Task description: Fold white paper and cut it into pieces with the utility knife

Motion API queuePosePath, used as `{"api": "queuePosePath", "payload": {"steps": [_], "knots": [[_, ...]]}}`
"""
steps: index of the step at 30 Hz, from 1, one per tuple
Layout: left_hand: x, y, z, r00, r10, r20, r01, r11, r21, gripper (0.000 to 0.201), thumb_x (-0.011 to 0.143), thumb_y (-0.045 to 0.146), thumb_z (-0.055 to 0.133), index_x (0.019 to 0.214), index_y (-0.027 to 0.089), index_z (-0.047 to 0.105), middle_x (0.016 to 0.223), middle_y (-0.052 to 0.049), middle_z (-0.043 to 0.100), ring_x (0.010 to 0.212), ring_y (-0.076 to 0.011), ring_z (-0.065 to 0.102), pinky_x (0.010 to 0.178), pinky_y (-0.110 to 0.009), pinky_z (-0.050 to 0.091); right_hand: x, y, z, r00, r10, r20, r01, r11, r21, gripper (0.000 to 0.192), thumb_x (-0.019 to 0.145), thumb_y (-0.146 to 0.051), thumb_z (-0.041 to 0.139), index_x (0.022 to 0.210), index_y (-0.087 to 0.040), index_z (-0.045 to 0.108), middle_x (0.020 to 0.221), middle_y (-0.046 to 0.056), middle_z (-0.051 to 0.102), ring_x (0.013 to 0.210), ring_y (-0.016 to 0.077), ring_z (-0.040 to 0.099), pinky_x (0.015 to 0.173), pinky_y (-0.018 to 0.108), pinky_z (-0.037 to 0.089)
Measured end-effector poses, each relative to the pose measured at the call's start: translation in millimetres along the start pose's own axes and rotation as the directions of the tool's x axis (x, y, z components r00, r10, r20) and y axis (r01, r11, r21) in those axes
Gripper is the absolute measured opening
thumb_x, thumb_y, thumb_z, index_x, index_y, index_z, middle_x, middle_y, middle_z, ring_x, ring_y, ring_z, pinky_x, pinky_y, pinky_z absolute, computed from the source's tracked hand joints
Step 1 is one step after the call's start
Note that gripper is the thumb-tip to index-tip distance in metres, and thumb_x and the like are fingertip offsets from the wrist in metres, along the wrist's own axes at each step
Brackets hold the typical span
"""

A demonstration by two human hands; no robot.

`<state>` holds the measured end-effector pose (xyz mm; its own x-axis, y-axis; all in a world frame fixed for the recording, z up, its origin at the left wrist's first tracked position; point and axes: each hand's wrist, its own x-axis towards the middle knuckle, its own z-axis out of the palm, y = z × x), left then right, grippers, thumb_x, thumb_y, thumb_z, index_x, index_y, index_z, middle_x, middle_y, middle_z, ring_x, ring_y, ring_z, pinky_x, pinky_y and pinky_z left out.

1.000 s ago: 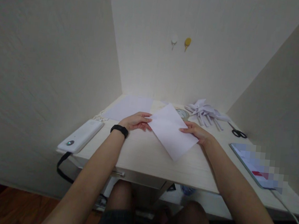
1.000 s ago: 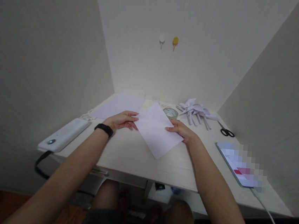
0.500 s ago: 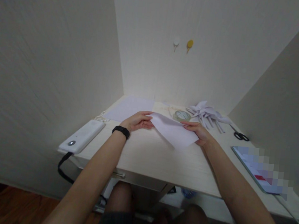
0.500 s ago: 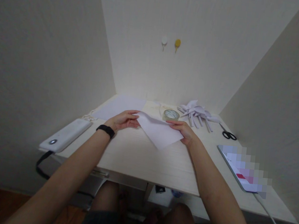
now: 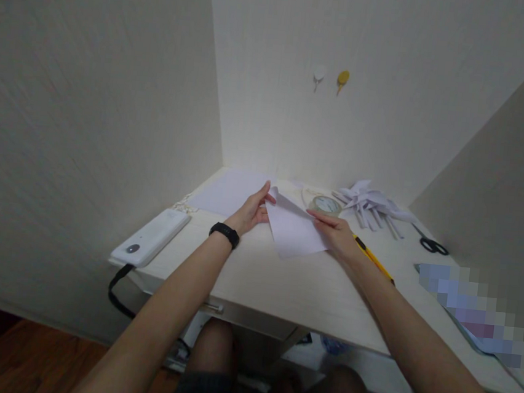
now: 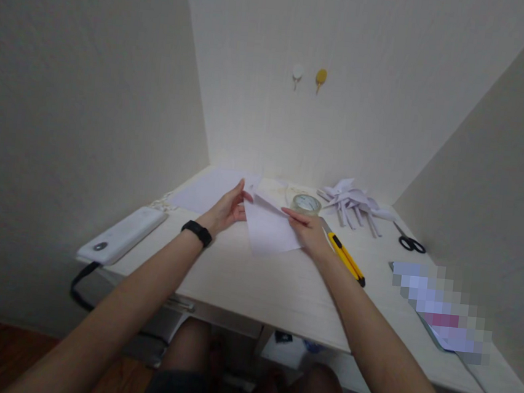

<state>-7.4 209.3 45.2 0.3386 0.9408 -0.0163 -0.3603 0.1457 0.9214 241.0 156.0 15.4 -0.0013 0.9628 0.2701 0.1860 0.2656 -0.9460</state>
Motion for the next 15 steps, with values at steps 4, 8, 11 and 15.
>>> {"api": "queuePosePath", "payload": {"steps": [4,8,11,15], "knots": [[1.9,-4.8,1.6,1.0,-0.015,-0.001,0.015,1.0,0.0,0.035,0.083,0.046,0.072,0.093,0.013,0.066,0.093,-0.013,0.072,0.082,-0.0216,0.068,0.075,-0.036,0.057,-8.0,-6.6,7.9,0.999,0.0,0.05,0.003,0.998,-0.066,0.04,0.074,-0.044,0.071,0.107,-0.024,0.08,0.085,0.004,0.078,0.068,0.0182,0.061,0.061,0.03,0.045],[5.5,-8.1,0.8,0.996,0.006,-0.086,-0.003,0.999,0.038,0.014,0.078,0.016,0.073,0.089,0.009,0.067,0.087,-0.012,0.073,0.073,-0.0172,0.067,0.071,-0.029,0.054,-13.9,-17.5,8.1,0.988,0.047,0.148,-0.056,0.997,0.06,0.04,0.068,-0.043,0.079,0.103,-0.024,0.08,0.099,0.005,0.079,0.078,0.0203,0.067,0.068,0.031,0.049],[5.5,-7.4,-0.3,0.993,0.013,-0.115,-0.004,0.997,0.076,0.014,0.076,0.015,0.076,0.083,0.009,0.065,0.079,-0.01,0.071,0.065,-0.015,0.064,0.063,-0.027,0.051,-14.7,-23.7,4.9,0.974,0.127,0.188,-0.167,0.963,0.213,0.044,0.067,-0.044,0.082,0.107,-0.024,0.079,0.113,0.008,0.076,0.088,0.022,0.07,0.073,0.031,0.053],[2.0,-7.6,0.6,0.998,-0.005,-0.064,0.016,0.985,0.171,0.026,0.073,0.026,0.082,0.082,0.011,0.064,0.075,-0.007,0.069,0.059,-0.0132,0.061,0.056,-0.026,0.045,-12.1,-26.1,2.8,0.96,0.207,0.188,-0.261,0.905,0.335,0.042,0.075,-0.047,0.078,0.107,-0.021,0.077,0.112,0.012,0.076,0.086,0.0221,0.074,0.072,0.031,0.059]]}}
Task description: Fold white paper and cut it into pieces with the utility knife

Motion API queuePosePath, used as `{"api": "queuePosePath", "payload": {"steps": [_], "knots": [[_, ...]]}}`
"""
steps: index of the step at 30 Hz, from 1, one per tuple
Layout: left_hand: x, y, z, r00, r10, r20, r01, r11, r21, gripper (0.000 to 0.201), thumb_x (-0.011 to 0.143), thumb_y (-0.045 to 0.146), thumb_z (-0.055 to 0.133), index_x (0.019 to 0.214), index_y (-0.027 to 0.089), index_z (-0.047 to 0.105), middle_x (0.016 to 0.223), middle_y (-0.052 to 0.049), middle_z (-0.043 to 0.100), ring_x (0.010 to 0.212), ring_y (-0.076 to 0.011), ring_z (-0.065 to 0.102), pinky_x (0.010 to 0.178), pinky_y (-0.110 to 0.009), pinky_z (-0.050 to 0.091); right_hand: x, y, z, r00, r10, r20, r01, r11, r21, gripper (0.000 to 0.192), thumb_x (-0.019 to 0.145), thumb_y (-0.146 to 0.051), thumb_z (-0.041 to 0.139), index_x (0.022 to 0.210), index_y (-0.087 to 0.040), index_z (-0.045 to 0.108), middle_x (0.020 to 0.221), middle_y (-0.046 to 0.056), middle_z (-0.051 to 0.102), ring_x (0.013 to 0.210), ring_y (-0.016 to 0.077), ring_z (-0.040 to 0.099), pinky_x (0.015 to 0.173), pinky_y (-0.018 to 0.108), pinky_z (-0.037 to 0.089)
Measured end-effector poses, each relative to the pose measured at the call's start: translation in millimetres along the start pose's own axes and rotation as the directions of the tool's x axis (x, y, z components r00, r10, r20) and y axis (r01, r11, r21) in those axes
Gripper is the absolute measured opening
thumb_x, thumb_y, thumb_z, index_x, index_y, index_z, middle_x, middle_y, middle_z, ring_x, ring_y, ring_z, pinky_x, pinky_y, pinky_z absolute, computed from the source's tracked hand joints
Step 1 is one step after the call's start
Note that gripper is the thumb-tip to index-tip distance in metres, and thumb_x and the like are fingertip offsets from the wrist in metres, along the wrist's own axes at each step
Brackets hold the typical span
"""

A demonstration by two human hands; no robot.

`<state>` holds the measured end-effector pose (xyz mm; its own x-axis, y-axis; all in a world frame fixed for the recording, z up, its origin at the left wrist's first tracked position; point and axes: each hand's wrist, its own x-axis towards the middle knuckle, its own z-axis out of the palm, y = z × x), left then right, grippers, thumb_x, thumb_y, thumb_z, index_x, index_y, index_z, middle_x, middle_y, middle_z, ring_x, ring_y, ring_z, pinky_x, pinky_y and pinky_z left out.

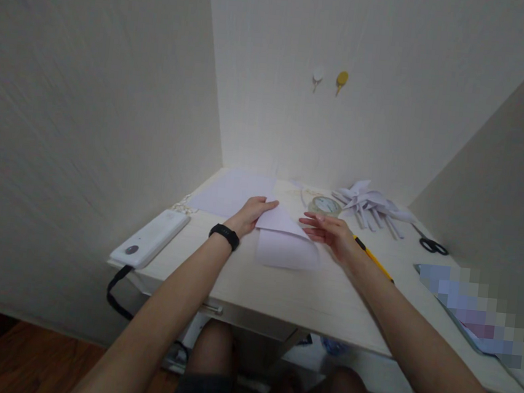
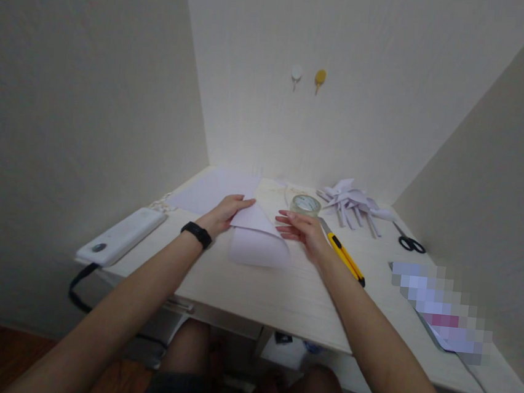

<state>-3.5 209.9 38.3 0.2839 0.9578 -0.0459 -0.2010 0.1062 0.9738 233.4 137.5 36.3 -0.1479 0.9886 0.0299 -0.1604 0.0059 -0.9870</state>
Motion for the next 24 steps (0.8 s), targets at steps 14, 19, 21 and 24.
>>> {"api": "queuePosePath", "payload": {"steps": [14,19,21,24], "knots": [[-11.2,-8.7,18.3,0.954,-0.029,0.3,0.015,0.999,0.048,0.045,0.066,0.046,0.087,0.084,0.013,0.063,0.077,-0.002,0.064,0.063,-0.01,0.058,0.059,-0.023,0.043,6.4,3.9,-2.1,0.945,-0.039,-0.323,0.038,0.999,-0.012,0.037,0.06,-0.015,0.083,0.095,-0.017,0.074,0.087,0.009,0.079,0.05,0.0133,0.065,0.049,0.027,0.058],[-8.1,-7.9,16.0,0.972,0.001,0.233,0.009,0.999,-0.04,0.043,0.065,0.036,0.089,0.089,0.013,0.063,0.085,-0.004,0.066,0.069,-0.0103,0.06,0.065,-0.022,0.049,7.7,5.3,-2.3,0.948,-0.13,-0.291,0.122,0.992,-0.044,0.049,0.044,-0.017,0.088,0.092,-0.018,0.075,0.089,0.009,0.079,0.072,0.0192,0.072,0.064,0.029,0.058],[-7.9,-7.6,16.0,0.973,0.007,0.23,0.007,0.998,-0.057,0.042,0.066,0.034,0.089,0.09,0.012,0.063,0.087,-0.006,0.066,0.07,-0.0109,0.062,0.066,-0.023,0.05,8.6,8.0,0.1,0.948,-0.172,-0.269,0.156,0.984,-0.082,0.05,0.043,-0.021,0.09,0.091,-0.018,0.076,0.083,0.007,0.079,0.078,0.0211,0.073,0.07,0.031,0.058],[-9.9,-6.7,17.4,0.966,0.001,0.26,0.014,0.998,-0.059,0.042,0.065,0.034,0.09,0.089,0.011,0.064,0.086,-0.006,0.067,0.07,-0.0114,0.062,0.067,-0.024,0.051,8.2,10.1,4.2,0.925,-0.191,-0.328,0.129,0.971,-0.203,0.047,0.06,-0.048,0.086,0.093,-0.015,0.076,0.045,-0.002,0.061,0.048,0.0163,0.059,0.06,0.034,0.056]]}}
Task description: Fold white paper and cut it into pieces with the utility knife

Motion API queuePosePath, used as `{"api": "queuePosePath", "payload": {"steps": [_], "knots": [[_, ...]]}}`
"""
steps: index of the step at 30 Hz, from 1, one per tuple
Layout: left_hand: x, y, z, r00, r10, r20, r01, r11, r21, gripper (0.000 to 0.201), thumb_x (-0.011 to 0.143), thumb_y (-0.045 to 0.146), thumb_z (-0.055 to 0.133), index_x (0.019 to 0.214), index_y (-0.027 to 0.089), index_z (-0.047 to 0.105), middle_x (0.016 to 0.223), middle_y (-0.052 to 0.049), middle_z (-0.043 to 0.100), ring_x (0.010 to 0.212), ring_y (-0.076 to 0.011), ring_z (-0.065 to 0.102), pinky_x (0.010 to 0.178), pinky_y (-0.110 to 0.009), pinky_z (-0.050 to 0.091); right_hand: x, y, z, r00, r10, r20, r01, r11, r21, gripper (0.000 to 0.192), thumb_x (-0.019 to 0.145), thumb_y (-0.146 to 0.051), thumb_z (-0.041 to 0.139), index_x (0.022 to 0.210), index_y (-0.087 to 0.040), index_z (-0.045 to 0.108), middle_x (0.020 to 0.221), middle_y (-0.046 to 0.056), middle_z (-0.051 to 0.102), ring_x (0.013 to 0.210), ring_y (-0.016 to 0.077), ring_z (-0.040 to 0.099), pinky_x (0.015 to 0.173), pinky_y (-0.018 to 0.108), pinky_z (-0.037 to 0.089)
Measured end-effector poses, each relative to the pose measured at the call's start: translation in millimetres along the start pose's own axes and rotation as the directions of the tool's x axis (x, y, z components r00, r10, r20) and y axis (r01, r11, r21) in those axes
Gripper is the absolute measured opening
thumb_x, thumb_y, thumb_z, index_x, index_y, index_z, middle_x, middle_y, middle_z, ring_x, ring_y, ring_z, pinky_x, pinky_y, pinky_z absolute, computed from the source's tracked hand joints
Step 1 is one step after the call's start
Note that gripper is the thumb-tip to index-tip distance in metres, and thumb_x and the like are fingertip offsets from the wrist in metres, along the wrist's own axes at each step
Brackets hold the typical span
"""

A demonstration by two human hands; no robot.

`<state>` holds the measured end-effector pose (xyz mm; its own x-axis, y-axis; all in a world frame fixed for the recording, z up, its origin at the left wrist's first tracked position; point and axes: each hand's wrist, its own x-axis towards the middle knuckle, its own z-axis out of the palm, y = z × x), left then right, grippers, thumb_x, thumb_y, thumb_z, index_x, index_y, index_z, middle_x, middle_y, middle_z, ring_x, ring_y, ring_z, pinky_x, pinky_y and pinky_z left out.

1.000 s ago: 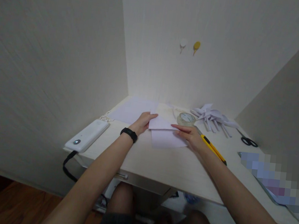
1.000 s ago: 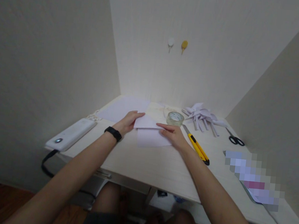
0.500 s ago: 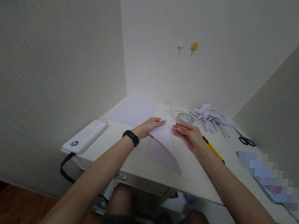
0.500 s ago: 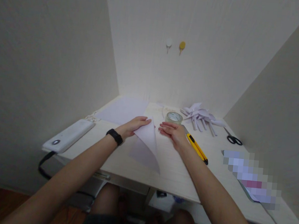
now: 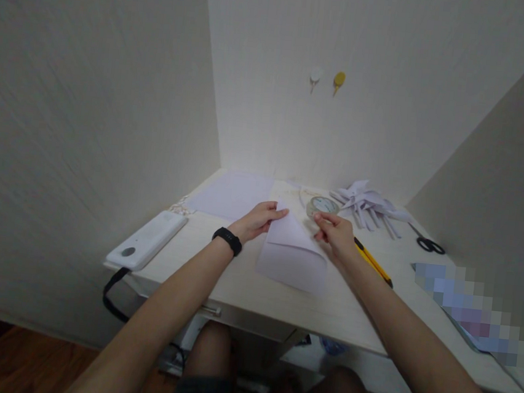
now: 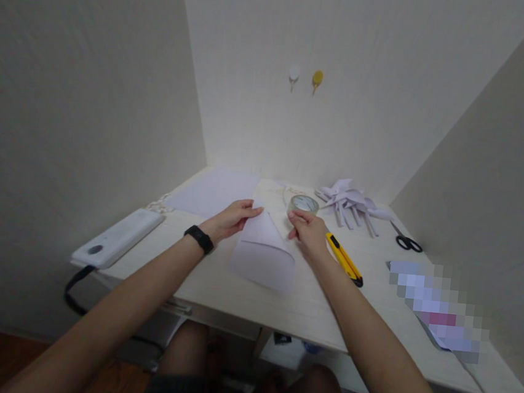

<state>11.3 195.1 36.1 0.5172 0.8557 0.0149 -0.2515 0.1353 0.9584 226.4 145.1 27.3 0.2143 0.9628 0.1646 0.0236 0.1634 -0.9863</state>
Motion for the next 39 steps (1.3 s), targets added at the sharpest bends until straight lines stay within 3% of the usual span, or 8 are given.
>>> {"api": "queuePosePath", "payload": {"steps": [3,7,10,17,23,26,33,39], "knots": [[-2.5,0.7,3.7,0.999,-0.016,0.048,0.016,1.0,0.007,0.042,0.066,0.034,0.09,0.089,0.01,0.065,0.086,-0.007,0.067,0.071,-0.0115,0.063,0.069,-0.025,0.05,-3.9,-4.4,1.8,0.998,0.039,0.046,-0.035,0.997,-0.074,0.056,0.071,-0.066,0.072,0.09,-0.014,0.077,0.036,-0.005,0.047,0.035,0.0119,0.044,0.049,0.031,0.051],[-4.5,0.3,9.7,0.998,0.005,0.056,-0.006,1.0,0.024,0.045,0.065,0.034,0.09,0.094,0.01,0.066,0.091,-0.008,0.069,0.078,-0.0132,0.065,0.076,-0.027,0.051,-10.4,-11.9,3.1,0.947,0.172,0.27,-0.161,0.985,-0.064,0.053,0.068,-0.061,0.078,0.098,-0.017,0.075,0.07,0.006,0.073,0.056,0.0175,0.064,0.05,0.027,0.049],[-5.3,-1.1,14.7,0.999,0.042,0.03,-0.044,0.996,0.076,0.047,0.064,0.036,0.09,0.095,0.012,0.064,0.089,-0.007,0.069,0.075,-0.0136,0.065,0.071,-0.025,0.051,-14.8,-11.5,6.6,0.911,0.219,0.349,-0.219,0.975,-0.04,0.061,0.06,-0.046,0.088,0.113,-0.02,0.071,0.086,0.007,0.077,0.069,0.0226,0.07,0.06,0.032,0.055],[-1.4,-8.5,26.0,0.949,0.204,-0.242,-0.16,0.969,0.19,0.054,0.07,0.036,0.085,0.113,0.02,0.057,0.09,-0.004,0.07,0.064,-0.0113,0.063,0.06,-0.022,0.046,-10.8,-1.5,10.0,0.98,0.134,0.146,-0.131,0.991,-0.028,0.054,0.06,-0.05,0.086,0.102,-0.019,0.071,0.075,0.007,0.075,0.064,0.0262,0.069,0.058,0.036,0.054],[6.3,-17.7,30.7,0.924,0.289,-0.249,-0.191,0.916,0.352,0.035,0.074,0.024,0.081,0.107,0.015,0.073,0.09,-0.009,0.076,0.082,-0.0209,0.069,0.077,-0.031,0.054,-0.6,7.5,5.7,0.998,-0.01,-0.062,0.004,0.997,-0.082,0.053,0.066,-0.065,0.077,0.095,-0.022,0.067,0.074,0.006,0.072,0.066,0.0261,0.066,0.057,0.036,0.051],[6.5,-18.1,34.7,0.902,0.339,-0.268,-0.235,0.905,0.354,0.027,0.075,0.019,0.079,0.102,0.017,0.077,0.104,-0.009,0.077,0.096,-0.0235,0.07,0.088,-0.034,0.054,-1.6,6.9,7.8,1.0,0.009,-0.03,-0.01,1.0,-0.023,0.055,0.067,-0.066,0.076,0.1,-0.024,0.062,0.075,0.005,0.071,0.067,0.0258,0.066,0.058,0.037,0.052],[-3.0,-14.6,43.4,0.888,0.369,-0.273,-0.249,0.887,0.39,0.035,0.078,0.023,0.078,0.113,0.019,0.076,0.11,-0.008,0.077,0.099,-0.0238,0.07,0.09,-0.036,0.055,-12.2,-4.1,12.5,0.985,0.047,0.167,-0.078,0.979,0.187,0.06,0.056,-0.041,0.089,0.107,-0.022,0.064,0.11,0.009,0.075,0.093,0.0294,0.07,0.077,0.038,0.057],[-8.2,-10.6,49.1,0.882,0.41,-0.232,-0.274,0.846,0.457,0.029,0.08,0.022,0.076,0.109,0.02,0.077,0.114,-0.008,0.075,0.104,-0.0246,0.07,0.098,-0.039,0.052,-11.2,-1.8,12.0,0.993,0.059,0.1,-0.076,0.982,0.175,0.06,0.05,-0.034,0.09,0.104,-0.022,0.065,0.107,0.01,0.075,0.093,0.0308,0.07,0.08,0.042,0.057]]}}
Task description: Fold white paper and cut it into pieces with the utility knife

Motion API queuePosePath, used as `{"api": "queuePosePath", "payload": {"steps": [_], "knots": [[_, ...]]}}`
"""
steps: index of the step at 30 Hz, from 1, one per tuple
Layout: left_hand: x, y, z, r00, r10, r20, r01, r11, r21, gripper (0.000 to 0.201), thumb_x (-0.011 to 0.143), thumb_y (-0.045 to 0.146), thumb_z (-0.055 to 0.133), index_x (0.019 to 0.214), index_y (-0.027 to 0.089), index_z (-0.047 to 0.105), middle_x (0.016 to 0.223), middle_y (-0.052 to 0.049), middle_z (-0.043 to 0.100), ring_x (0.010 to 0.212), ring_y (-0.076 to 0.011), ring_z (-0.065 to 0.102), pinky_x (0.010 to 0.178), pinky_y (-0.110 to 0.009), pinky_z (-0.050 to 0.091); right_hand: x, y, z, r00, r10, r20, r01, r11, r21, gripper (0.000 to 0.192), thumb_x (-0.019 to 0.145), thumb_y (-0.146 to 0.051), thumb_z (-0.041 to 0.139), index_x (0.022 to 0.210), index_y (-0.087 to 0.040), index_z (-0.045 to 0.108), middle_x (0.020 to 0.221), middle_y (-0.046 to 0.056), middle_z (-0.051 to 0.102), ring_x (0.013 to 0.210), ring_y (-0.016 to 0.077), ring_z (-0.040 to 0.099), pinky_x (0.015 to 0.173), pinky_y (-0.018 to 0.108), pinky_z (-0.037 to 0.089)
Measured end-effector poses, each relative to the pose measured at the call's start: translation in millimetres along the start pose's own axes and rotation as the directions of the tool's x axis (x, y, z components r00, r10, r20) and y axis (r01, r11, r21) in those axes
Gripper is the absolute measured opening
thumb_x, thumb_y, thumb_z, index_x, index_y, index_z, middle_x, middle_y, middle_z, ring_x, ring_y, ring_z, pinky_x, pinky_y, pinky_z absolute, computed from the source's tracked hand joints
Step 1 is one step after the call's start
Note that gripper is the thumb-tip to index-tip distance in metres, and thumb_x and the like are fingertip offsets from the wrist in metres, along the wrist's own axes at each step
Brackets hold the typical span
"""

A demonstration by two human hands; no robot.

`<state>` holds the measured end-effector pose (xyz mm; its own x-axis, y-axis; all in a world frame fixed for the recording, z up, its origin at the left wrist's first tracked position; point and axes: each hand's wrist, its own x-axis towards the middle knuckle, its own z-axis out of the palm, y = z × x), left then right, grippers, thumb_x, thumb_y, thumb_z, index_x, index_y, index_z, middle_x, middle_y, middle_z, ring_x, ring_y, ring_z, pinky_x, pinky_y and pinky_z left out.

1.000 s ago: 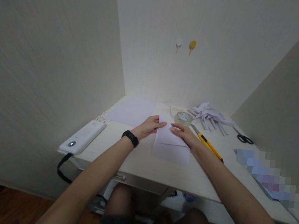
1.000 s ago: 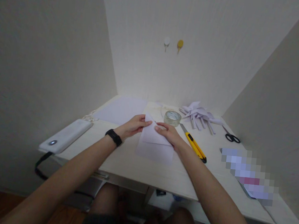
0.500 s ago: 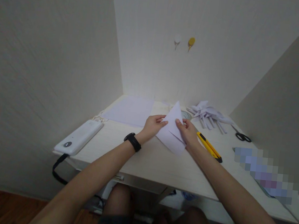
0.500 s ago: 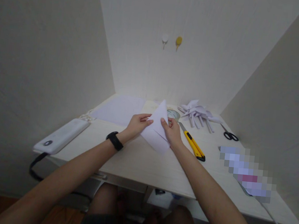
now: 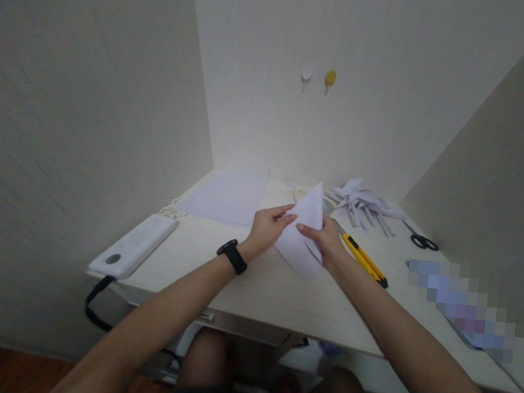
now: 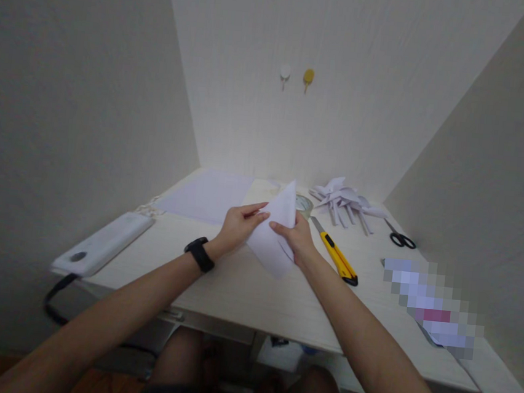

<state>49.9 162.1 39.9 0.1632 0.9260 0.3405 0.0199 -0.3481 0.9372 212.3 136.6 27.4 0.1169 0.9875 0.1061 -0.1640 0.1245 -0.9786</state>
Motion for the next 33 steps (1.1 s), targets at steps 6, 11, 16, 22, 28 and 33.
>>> {"api": "queuePosePath", "payload": {"steps": [6,11,16,22,28,33], "knots": [[-1.5,2.8,0.2,0.998,0.027,-0.052,-0.027,1.0,0.014,0.026,0.077,0.019,0.078,0.103,0.022,0.079,0.118,-0.007,0.074,0.115,-0.0259,0.066,0.109,-0.042,0.046,-0.1,1.0,-0.5,0.998,-0.055,-0.023,0.055,0.998,-0.001,0.063,0.054,-0.034,0.089,0.11,-0.023,0.063,0.11,0.01,0.073,0.097,0.0317,0.069,0.084,0.046,0.057],[-0.7,0.4,0.2,0.997,0.063,-0.045,-0.061,0.997,0.04,0.025,0.079,0.021,0.077,0.104,0.021,0.079,0.118,-0.006,0.074,0.115,-0.0259,0.067,0.109,-0.042,0.046,-0.1,-4.2,0.7,0.999,-0.035,0.01,0.034,0.996,0.088,0.058,0.057,-0.038,0.088,0.107,-0.024,0.062,0.113,0.01,0.072,0.101,0.0329,0.068,0.085,0.045,0.058],[-2.1,1.6,1.2,0.998,0.062,0.006,-0.063,0.997,0.049,0.025,0.081,0.023,0.075,0.105,0.021,0.079,0.116,-0.006,0.075,0.111,-0.0258,0.068,0.106,-0.041,0.048,2.2,-12.2,-1.9,0.998,-0.068,-0.009,0.069,0.992,0.108,0.057,0.056,-0.04,0.089,0.104,-0.024,0.062,0.106,0.008,0.072,0.095,0.0302,0.068,0.084,0.044,0.057],[-4.2,4.5,1.6,0.997,0.072,-0.006,-0.071,0.996,0.062,0.023,0.081,0.023,0.075,0.103,0.02,0.079,0.115,-0.008,0.075,0.11,-0.0263,0.069,0.104,-0.041,0.049,3.5,-11.8,-2.9,0.995,-0.088,-0.05,0.094,0.984,0.148,0.063,0.048,-0.03,0.092,0.102,-0.023,0.062,0.103,0.007,0.073,0.093,0.0286,0.068,0.084,0.043,0.056],[-5.2,5.1,1.3,0.993,0.114,-0.007,-0.113,0.991,0.074,0.026,0.082,0.025,0.074,0.107,0.019,0.078,0.116,-0.007,0.074,0.111,-0.0246,0.069,0.105,-0.04,0.051,2.6,-12.5,-2.0,0.996,-0.088,-0.026,0.091,0.98,0.176,0.061,0.046,-0.027,0.093,0.099,-0.023,0.063,0.097,0.005,0.074,0.089,0.0271,0.068,0.082,0.042,0.056],[-5.0,4.9,1.8,0.989,0.148,-0.013,-0.147,0.985,0.086,0.023,0.083,0.027,0.073,0.104,0.019,0.078,0.111,-0.006,0.075,0.106,-0.0233,0.072,0.101,-0.039,0.054,-0.1,-15.6,-1.5,0.997,-0.08,-0.004,0.079,0.969,0.236,0.06,0.045,-0.024,0.095,0.096,-0.022,0.064,0.091,0.003,0.074,0.079,0.0229,0.068,0.076,0.037,0.056]]}}
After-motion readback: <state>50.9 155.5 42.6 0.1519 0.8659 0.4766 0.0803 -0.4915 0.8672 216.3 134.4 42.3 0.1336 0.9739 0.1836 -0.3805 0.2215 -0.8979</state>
